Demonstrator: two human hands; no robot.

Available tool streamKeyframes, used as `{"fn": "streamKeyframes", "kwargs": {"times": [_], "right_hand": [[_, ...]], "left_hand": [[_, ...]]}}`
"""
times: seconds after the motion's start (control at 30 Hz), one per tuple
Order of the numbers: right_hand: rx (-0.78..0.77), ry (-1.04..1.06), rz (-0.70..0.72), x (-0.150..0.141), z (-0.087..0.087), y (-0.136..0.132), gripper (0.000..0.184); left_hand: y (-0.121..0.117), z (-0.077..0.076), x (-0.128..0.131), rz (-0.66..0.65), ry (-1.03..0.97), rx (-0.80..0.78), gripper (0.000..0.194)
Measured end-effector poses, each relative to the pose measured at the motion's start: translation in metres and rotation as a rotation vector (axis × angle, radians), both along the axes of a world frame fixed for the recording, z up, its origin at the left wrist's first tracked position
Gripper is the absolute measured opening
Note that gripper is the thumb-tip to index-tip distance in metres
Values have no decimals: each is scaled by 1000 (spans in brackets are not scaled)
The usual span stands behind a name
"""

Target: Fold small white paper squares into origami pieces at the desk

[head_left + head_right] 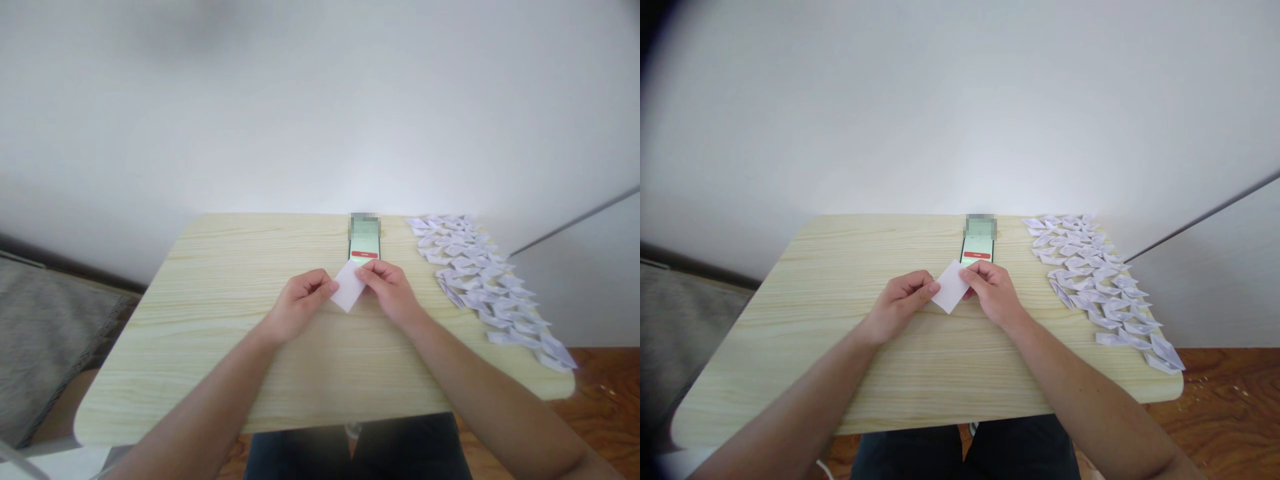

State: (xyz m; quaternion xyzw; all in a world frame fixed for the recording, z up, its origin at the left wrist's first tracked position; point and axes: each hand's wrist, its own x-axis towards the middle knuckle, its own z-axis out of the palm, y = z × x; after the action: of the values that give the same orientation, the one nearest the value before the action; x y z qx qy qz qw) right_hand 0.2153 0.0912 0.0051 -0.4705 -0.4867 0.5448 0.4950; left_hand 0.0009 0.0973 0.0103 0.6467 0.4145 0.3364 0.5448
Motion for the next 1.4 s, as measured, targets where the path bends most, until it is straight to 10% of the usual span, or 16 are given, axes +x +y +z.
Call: {"fn": "streamKeyframes", "kwargs": {"times": [1.4], "right_hand": [[70, -129, 48, 1, 6, -6, 23]], "left_hand": [[1, -3, -3, -1, -208, -72, 22]]}}
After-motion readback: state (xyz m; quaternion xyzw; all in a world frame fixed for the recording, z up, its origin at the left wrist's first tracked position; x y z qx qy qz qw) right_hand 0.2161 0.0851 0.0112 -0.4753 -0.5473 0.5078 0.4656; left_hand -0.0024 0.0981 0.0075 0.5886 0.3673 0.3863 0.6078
